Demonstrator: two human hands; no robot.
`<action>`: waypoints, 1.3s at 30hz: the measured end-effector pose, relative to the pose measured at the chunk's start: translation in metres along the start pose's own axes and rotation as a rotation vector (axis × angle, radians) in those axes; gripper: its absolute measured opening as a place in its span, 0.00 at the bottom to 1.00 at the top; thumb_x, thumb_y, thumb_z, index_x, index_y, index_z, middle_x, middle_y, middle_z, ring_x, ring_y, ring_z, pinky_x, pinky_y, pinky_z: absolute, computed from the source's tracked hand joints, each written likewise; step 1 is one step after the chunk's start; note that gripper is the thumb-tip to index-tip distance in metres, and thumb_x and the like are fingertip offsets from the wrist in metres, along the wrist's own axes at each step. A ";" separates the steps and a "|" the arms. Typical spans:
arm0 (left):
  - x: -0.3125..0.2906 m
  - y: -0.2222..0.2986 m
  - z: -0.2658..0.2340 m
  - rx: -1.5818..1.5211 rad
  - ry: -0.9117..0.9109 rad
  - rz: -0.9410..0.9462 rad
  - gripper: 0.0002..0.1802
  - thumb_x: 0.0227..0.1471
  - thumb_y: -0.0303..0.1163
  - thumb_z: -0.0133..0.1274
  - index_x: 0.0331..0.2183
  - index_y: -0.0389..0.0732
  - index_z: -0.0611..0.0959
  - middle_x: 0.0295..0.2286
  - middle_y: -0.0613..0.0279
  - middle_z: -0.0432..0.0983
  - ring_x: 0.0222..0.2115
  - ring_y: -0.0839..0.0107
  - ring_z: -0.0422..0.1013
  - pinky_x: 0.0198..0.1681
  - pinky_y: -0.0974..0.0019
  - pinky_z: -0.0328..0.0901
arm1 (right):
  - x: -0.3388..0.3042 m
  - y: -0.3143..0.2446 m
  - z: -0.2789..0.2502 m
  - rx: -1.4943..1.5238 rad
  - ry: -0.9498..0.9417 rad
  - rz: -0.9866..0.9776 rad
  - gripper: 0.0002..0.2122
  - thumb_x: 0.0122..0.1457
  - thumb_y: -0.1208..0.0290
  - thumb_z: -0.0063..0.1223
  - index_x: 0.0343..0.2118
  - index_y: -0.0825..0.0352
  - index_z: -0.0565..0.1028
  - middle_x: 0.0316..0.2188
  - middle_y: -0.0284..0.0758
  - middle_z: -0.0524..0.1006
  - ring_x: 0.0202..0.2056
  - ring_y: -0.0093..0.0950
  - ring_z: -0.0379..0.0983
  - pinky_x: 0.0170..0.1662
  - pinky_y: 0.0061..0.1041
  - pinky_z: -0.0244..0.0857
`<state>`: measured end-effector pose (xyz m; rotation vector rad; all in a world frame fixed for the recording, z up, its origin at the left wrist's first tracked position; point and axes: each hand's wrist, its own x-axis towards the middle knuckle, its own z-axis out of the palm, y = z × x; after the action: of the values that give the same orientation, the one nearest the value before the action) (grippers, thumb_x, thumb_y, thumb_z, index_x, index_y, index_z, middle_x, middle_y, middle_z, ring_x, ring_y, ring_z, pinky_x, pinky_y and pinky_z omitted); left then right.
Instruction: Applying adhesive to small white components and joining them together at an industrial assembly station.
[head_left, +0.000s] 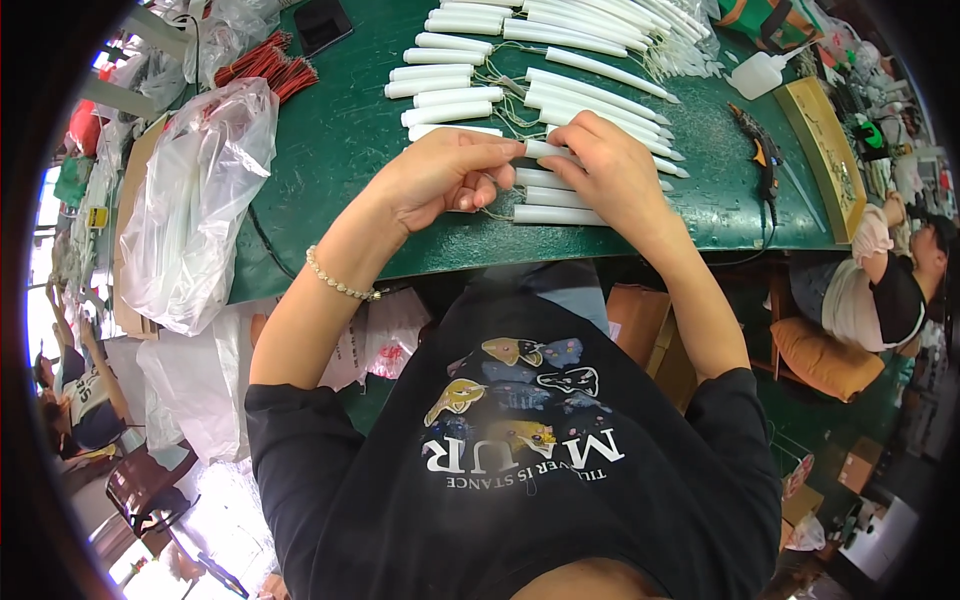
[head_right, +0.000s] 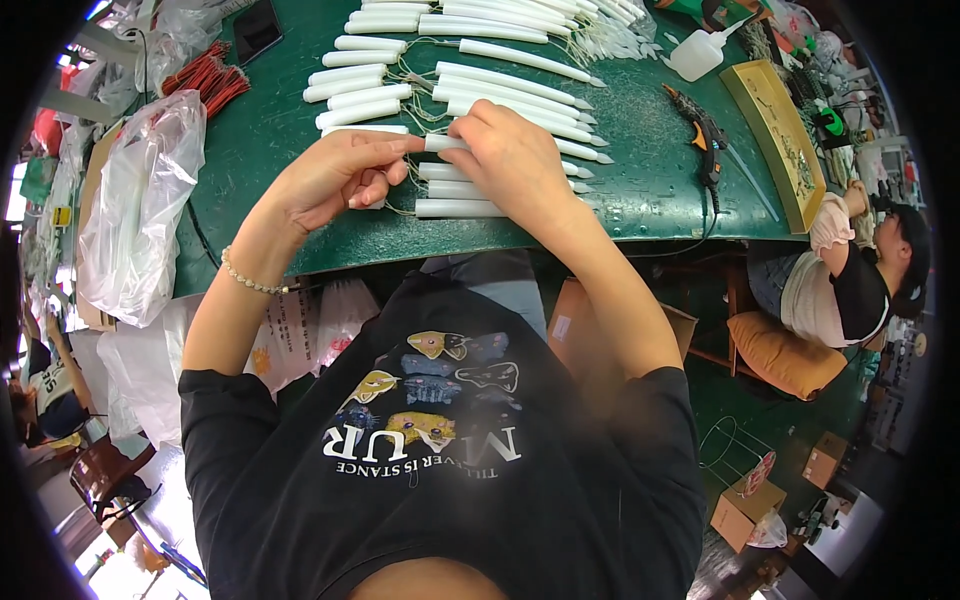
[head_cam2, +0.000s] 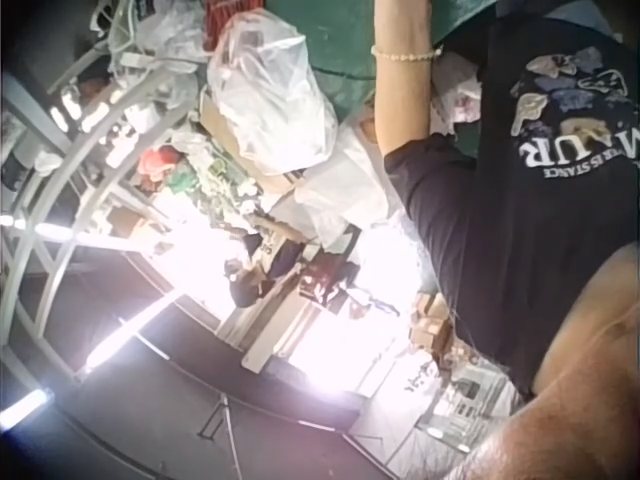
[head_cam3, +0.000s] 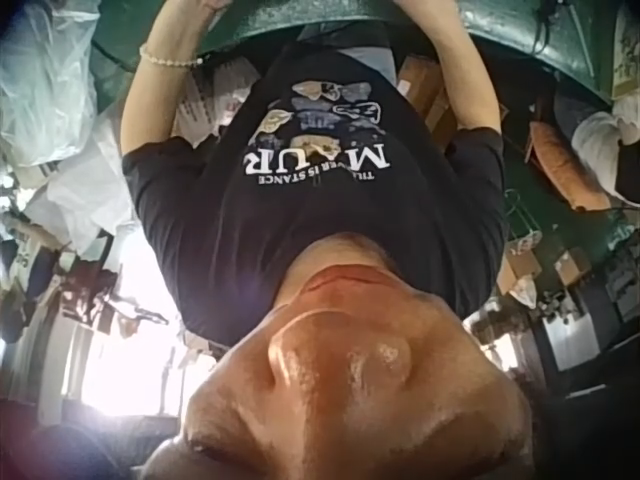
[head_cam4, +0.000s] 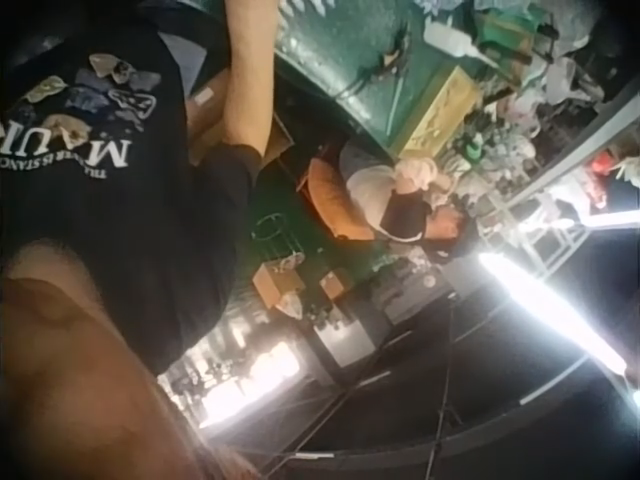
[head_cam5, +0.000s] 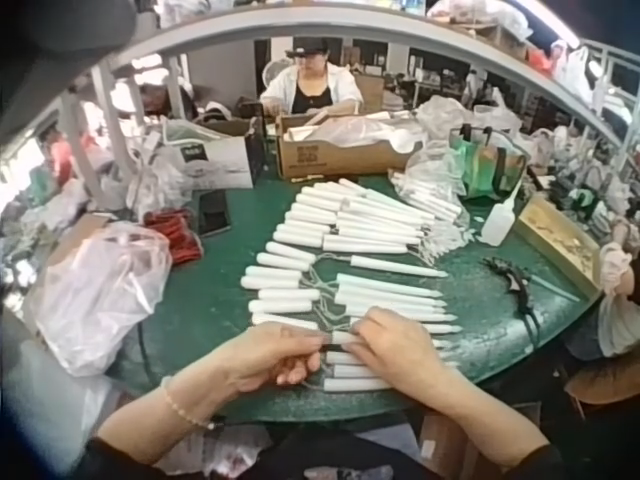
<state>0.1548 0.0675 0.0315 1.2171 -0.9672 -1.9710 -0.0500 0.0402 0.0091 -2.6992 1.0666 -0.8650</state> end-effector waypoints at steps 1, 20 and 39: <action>0.000 0.000 0.002 0.009 -0.001 0.001 0.17 0.54 0.34 0.47 0.40 0.30 0.74 0.19 0.69 0.69 0.10 0.87 0.59 0.11 0.83 0.53 | 0.001 -0.001 0.001 0.000 0.000 0.001 0.07 0.45 0.71 0.57 0.28 0.65 0.73 0.25 0.33 0.70 0.27 0.32 0.69 0.29 0.27 0.63; 0.006 0.000 -0.003 0.674 0.321 0.193 0.14 0.46 0.35 0.52 0.23 0.31 0.80 0.15 0.63 0.74 0.12 0.82 0.64 0.15 0.76 0.59 | -0.001 0.001 -0.005 0.030 -0.089 0.004 0.07 0.47 0.70 0.54 0.27 0.67 0.75 0.25 0.35 0.70 0.30 0.34 0.69 0.33 0.29 0.63; 0.051 -0.002 -0.003 1.552 0.411 0.592 0.08 0.38 0.32 0.56 0.21 0.37 0.82 0.19 0.54 0.74 0.23 0.57 0.71 0.27 0.59 0.64 | 0.005 0.016 0.001 -0.112 -0.086 0.061 0.07 0.46 0.69 0.56 0.27 0.66 0.75 0.25 0.33 0.71 0.30 0.34 0.70 0.32 0.29 0.64</action>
<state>0.1376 0.0265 0.0057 1.5938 -2.3430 -0.2126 -0.0557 0.0252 0.0056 -2.7492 1.2056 -0.6919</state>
